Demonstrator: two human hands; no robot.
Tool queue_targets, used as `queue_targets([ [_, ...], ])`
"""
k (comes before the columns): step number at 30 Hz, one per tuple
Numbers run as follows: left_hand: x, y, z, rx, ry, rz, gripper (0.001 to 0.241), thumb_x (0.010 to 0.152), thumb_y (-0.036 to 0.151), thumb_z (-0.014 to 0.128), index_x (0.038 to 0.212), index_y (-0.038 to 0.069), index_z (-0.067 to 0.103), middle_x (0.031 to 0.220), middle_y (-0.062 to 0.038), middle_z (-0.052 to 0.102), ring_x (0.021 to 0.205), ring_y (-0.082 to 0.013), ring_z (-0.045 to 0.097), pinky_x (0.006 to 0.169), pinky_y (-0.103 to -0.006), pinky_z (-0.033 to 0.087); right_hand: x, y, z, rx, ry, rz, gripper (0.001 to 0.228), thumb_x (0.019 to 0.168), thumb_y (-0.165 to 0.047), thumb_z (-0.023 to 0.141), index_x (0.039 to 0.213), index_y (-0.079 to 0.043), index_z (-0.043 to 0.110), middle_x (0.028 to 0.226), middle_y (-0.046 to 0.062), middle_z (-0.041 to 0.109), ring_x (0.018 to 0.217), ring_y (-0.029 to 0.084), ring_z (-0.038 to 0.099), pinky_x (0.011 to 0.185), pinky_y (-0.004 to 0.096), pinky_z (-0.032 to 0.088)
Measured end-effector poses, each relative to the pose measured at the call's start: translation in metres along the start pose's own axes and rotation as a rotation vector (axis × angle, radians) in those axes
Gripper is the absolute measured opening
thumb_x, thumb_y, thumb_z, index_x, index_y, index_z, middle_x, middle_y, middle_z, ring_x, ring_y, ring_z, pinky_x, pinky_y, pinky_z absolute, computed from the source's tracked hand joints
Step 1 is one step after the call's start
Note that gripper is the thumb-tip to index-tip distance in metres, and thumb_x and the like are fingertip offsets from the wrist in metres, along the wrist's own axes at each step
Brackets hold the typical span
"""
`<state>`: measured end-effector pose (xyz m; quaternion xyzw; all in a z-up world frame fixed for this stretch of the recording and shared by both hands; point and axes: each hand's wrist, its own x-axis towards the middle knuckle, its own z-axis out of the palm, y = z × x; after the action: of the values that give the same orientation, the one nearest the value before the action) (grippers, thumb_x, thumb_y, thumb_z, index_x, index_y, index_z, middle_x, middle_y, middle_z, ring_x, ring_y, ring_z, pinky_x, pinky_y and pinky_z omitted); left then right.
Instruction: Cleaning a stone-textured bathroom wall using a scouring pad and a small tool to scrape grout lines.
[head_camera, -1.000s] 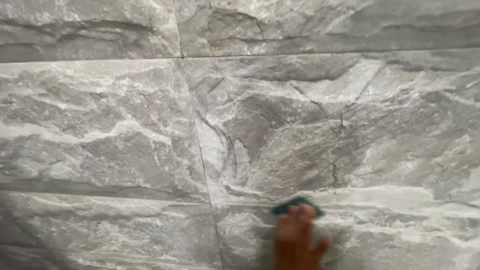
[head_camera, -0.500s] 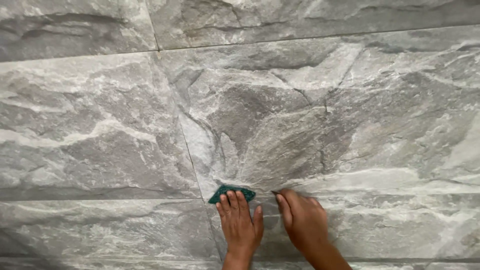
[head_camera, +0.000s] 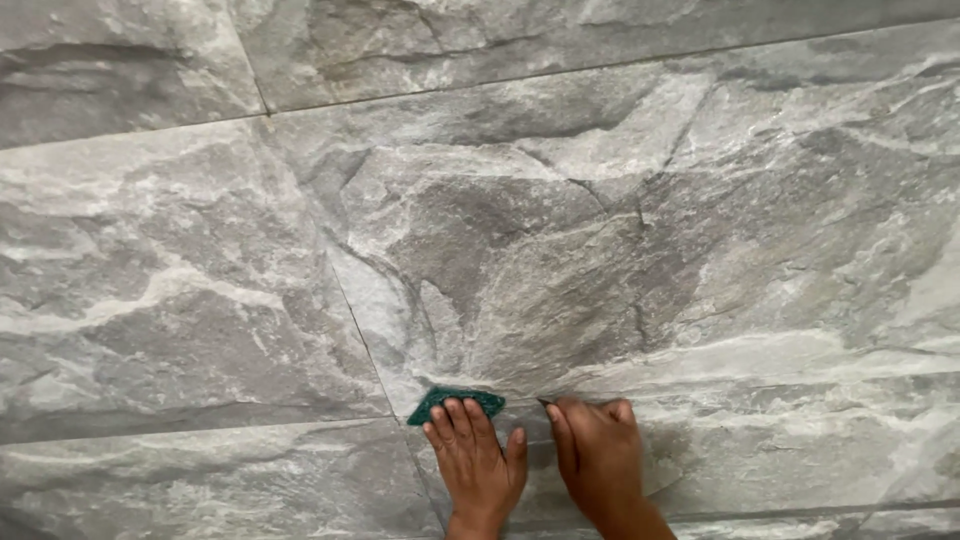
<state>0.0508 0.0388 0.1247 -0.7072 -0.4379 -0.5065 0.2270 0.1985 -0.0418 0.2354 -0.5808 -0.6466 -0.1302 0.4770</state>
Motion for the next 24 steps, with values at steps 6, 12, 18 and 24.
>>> queue_targets([
  [6, -0.0037, -0.0030, -0.0010, 0.028, -0.025, 0.009, 0.082, 0.110, 0.051, 0.035, 0.165, 0.002, -0.001, 0.173, -0.016, -0.009, 0.159, -0.0334, -0.014, 0.128, -0.0547, -0.005, 0.0021, -0.0044, 0.0005, 0.067, 0.070, -0.015, 0.015, 0.096, -0.019, 0.062, 0.089, -0.008, 0.070, 0.073, 0.006, 0.071, 0.055, 0.022, 0.060, 0.065, 0.037, 0.040],
  [12, -0.0003, -0.0035, -0.0005, 0.032, -0.014, 0.016, 0.082, 0.109, 0.051, 0.037, 0.165, 0.002, 0.001, 0.173, -0.015, -0.007, 0.160, -0.0334, -0.012, 0.128, -0.0543, -0.004, 0.0026, -0.0047, 0.0032, 0.037, 0.079, -0.032, 0.014, 0.095, -0.020, 0.064, 0.090, -0.009, 0.071, 0.065, 0.003, 0.067, 0.056, 0.021, 0.061, 0.067, 0.037, 0.040],
  [18, -0.0001, -0.0047, 0.0029, 0.024, 0.009, 0.019, 0.082, 0.109, 0.051, 0.037, 0.164, 0.002, 0.000, 0.173, -0.016, -0.007, 0.159, -0.0339, -0.012, 0.128, -0.0547, -0.004, 0.0039, -0.0050, 0.0021, 0.124, 0.088, 0.004, 0.011, 0.095, -0.017, 0.063, 0.090, -0.011, 0.071, 0.064, 0.001, 0.068, 0.055, 0.019, 0.062, 0.065, 0.037, 0.040],
  [24, -0.0017, -0.0054, 0.0036, 0.021, -0.001, 0.013, 0.082, 0.108, 0.051, 0.037, 0.164, 0.002, 0.001, 0.173, -0.016, -0.007, 0.159, -0.0343, -0.013, 0.128, -0.0552, -0.005, 0.0014, -0.0035, 0.0060, 0.118, 0.128, -0.057, 0.009, 0.094, -0.015, 0.064, 0.092, -0.010, 0.071, 0.069, 0.001, 0.070, 0.058, 0.019, 0.064, 0.066, 0.037, 0.040],
])
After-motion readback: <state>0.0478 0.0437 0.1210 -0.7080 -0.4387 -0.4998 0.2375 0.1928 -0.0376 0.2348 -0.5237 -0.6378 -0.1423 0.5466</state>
